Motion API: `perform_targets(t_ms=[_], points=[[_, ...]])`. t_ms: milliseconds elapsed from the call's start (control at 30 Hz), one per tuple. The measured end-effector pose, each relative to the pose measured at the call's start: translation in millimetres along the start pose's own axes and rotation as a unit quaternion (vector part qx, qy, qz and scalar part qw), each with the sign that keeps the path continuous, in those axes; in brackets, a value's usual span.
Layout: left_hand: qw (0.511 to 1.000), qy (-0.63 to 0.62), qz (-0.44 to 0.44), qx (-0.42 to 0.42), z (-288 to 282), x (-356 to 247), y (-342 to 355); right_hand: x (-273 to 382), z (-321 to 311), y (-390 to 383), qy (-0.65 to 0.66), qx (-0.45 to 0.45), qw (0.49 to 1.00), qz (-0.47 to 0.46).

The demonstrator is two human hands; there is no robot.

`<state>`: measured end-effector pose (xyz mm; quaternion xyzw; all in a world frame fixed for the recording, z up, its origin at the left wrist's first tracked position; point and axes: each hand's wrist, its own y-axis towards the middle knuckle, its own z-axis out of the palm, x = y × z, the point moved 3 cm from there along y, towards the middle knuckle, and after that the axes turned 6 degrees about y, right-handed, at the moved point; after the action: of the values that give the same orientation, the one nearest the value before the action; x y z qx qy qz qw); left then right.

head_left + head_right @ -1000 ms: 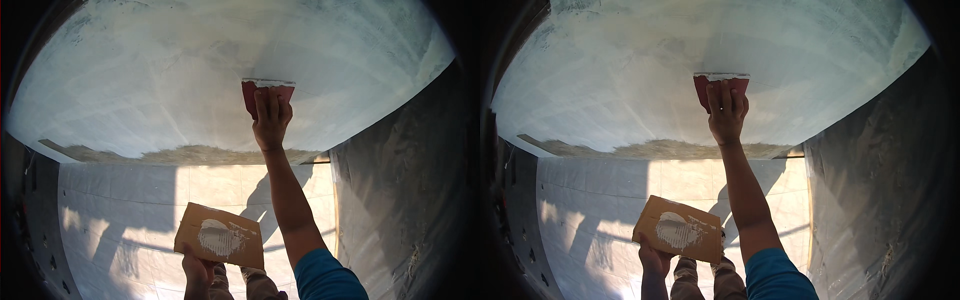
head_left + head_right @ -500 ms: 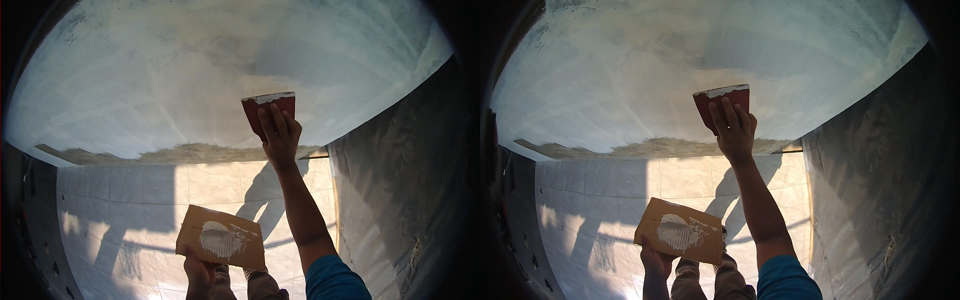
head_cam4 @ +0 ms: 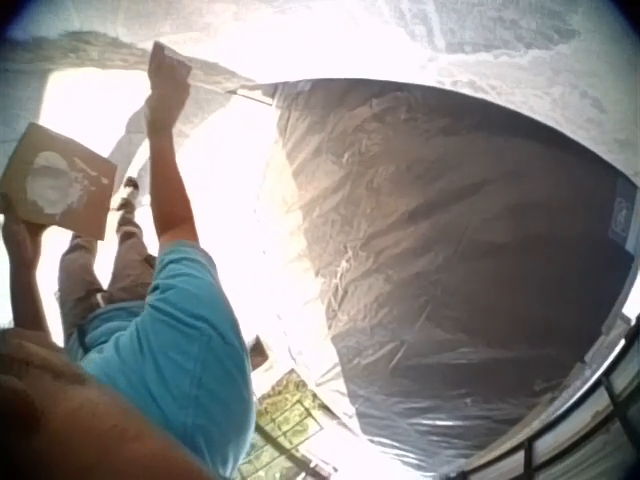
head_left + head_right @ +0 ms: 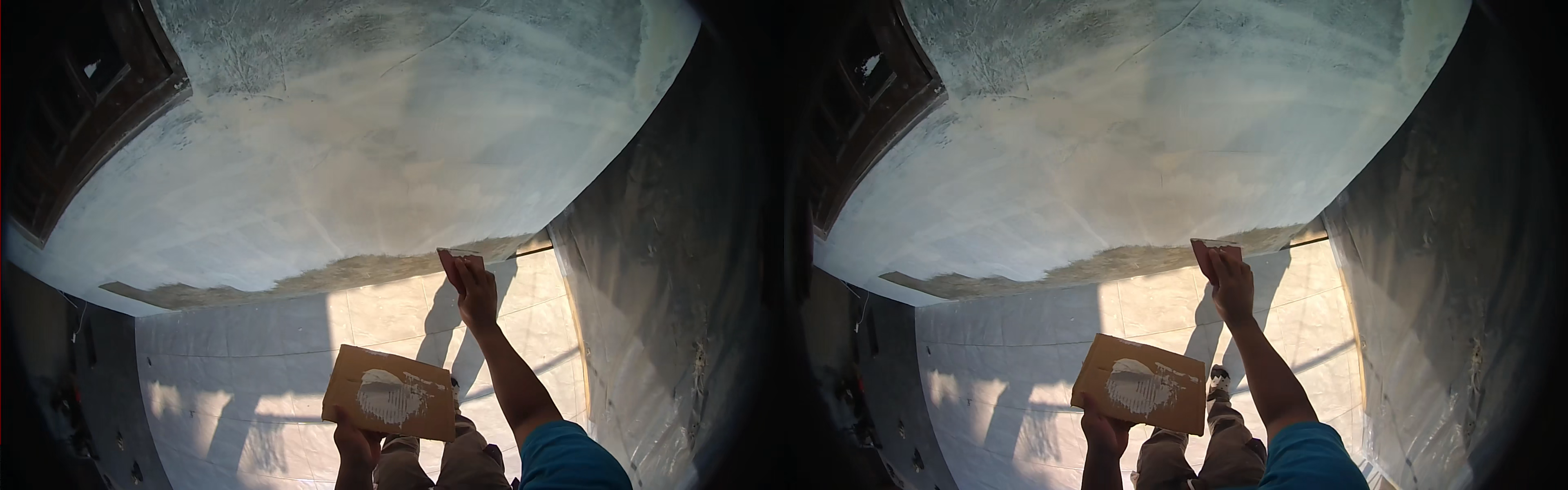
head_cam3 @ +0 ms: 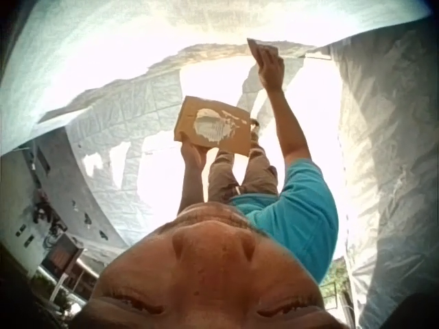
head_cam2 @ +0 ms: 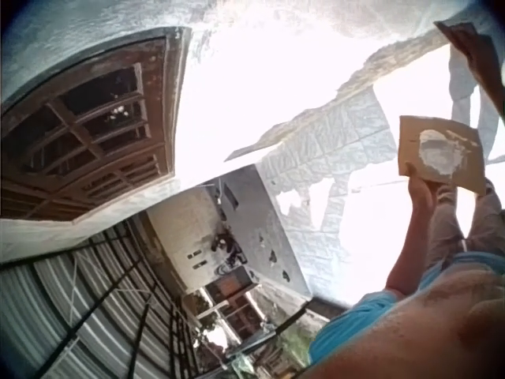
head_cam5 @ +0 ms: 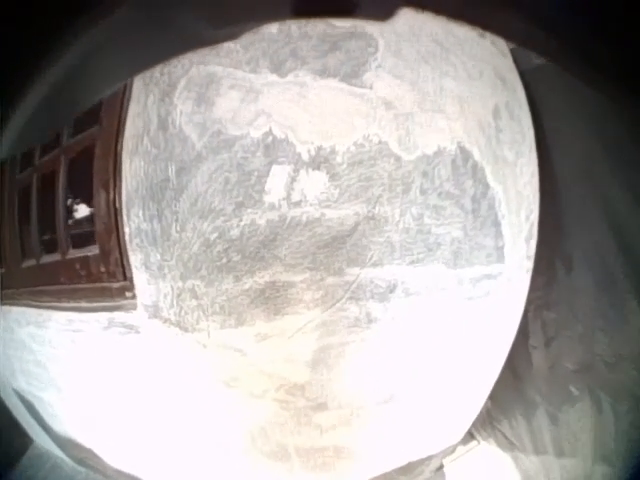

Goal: Using a putty knife to apply and smooth wall filler or putty onto a concrete wall near a window frame.

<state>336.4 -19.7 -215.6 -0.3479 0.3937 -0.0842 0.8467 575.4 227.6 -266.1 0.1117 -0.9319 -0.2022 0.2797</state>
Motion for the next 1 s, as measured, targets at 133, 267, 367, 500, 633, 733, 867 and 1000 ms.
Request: perform_targets(t_ms=[133, 267, 367, 500, 633, 733, 867, 1000], points=[[0.998, 0.053, -0.018, 0.004, 4.9, -22.3, -10.2, 1.3, -23.7, -83.5, 0.185, -0.067, 0.952, 0.236], [0.992, 0.112, -0.036, 0.036, -24.5, -37.2, 7.4, 28.9, -43.8, -117.0, 0.44, -0.06, 0.708, 0.548], [0.989, 0.141, -0.019, 0.034, -1.7, -59.5, -3.1, 53.6, -61.4, -114.2, 0.575, -0.173, 0.53, 0.599], [0.991, 0.125, 0.02, 0.047, 27.3, -83.2, 8.3, 46.0, -70.4, -71.1, 0.616, -0.212, 0.499, 0.572], [0.987, 0.146, 0.051, 0.052, 41.4, -102.7, 9.1, 26.3, -33.9, -5.9, 0.626, -0.25, 0.542, 0.502], [0.984, 0.153, 0.069, 0.052, 44.4, -117.3, 13.1, 44.9, -41.0, 60.5, 0.675, -0.263, 0.494, 0.481], [0.975, 0.198, 0.03, 0.101, 44.0, -129.5, 38.0, 38.8, -18.8, 110.8, 0.604, -0.251, 0.552, 0.517], [0.97, 0.221, 0.008, 0.102, 54.2, -151.3, 55.2, 60.6, -22.1, 146.7, 0.595, -0.269, 0.555, 0.516]])
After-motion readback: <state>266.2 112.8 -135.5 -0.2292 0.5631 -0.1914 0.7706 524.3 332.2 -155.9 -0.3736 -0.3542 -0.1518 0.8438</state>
